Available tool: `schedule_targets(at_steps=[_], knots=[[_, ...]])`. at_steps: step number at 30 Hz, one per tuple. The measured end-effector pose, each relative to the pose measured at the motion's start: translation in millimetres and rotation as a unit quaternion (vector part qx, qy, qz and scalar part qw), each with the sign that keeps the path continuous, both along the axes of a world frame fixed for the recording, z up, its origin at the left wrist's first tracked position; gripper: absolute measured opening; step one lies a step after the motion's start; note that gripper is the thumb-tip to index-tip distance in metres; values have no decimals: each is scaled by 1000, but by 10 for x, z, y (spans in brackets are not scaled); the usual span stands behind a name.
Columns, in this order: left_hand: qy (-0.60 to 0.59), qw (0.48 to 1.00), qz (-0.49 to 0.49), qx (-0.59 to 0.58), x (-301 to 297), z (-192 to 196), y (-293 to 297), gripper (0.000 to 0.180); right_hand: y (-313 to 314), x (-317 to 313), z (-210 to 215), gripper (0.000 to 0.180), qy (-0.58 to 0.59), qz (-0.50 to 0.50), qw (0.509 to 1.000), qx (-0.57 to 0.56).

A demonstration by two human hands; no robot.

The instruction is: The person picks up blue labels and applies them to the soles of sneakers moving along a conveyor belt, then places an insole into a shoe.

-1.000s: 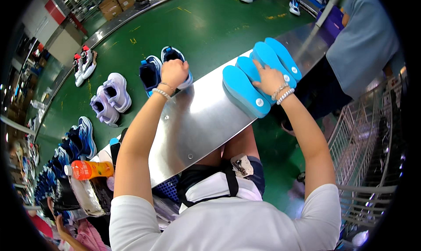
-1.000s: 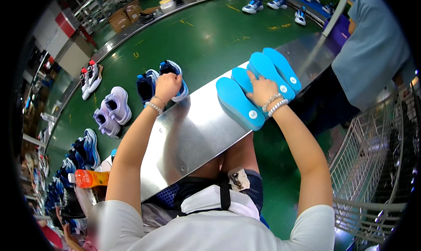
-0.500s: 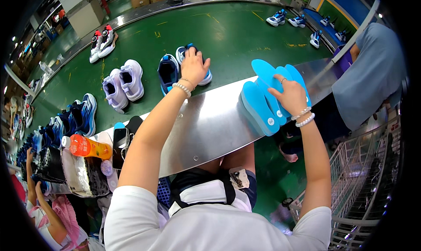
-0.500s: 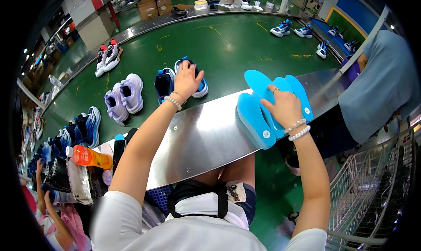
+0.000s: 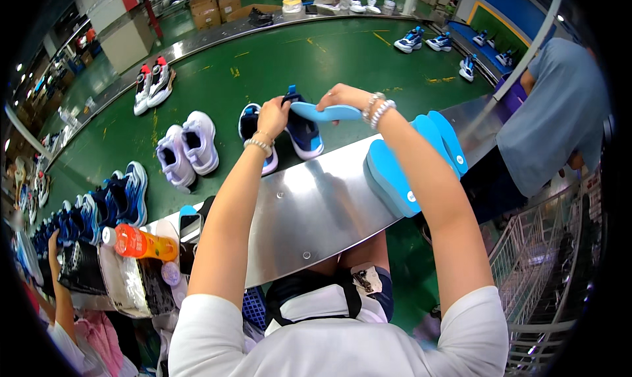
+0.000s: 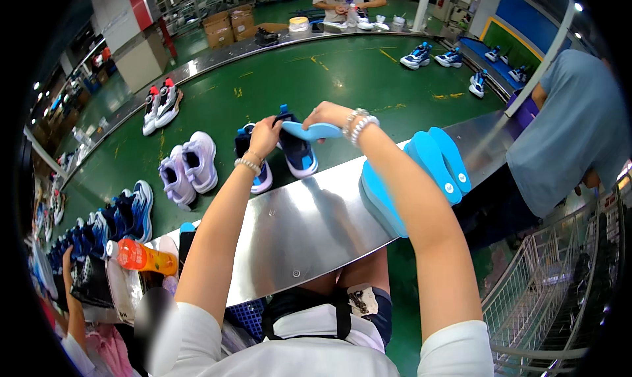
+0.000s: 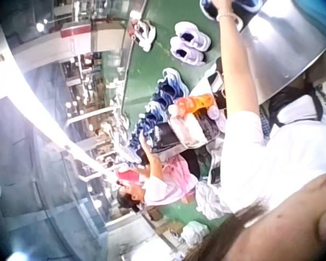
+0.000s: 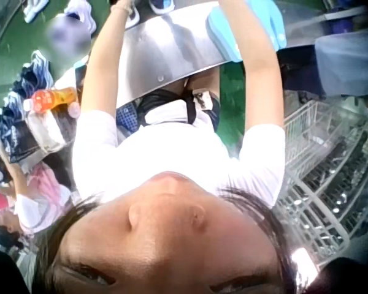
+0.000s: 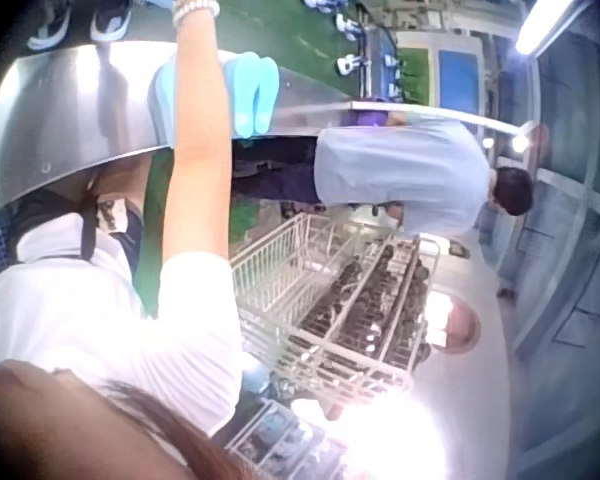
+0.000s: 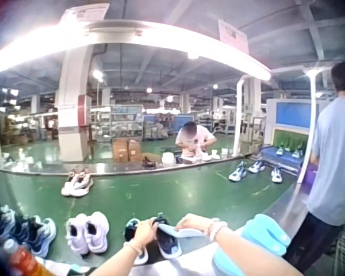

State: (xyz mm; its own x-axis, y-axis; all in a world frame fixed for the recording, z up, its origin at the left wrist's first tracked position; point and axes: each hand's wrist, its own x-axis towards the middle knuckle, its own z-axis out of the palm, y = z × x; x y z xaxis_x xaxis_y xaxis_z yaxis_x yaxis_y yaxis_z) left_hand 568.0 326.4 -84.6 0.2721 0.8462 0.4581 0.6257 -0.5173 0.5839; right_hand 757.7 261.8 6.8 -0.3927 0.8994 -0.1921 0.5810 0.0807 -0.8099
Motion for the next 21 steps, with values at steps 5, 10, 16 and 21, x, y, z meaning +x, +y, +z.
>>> schedule_targets(at_steps=[5, 10, 16, 21], knots=[[-57, 994, -31, -85, -2, 136, -183, 29, 320, -130, -309, 16, -257, 121, 948, 145], [-44, 998, -19, -43, -110, -42, -49, 27, 111, -840, -580, 19, -320, -152, 903, 242], [-21, 999, -7, -48, -57, -37, -94, 33, 492, -988, -1106, 20, -300, -233, 903, 197], [-28, 997, -34, -62, 130, -112, -6, 34, 1039, -801, -1547, 29, -509, 2, 827, 239]])
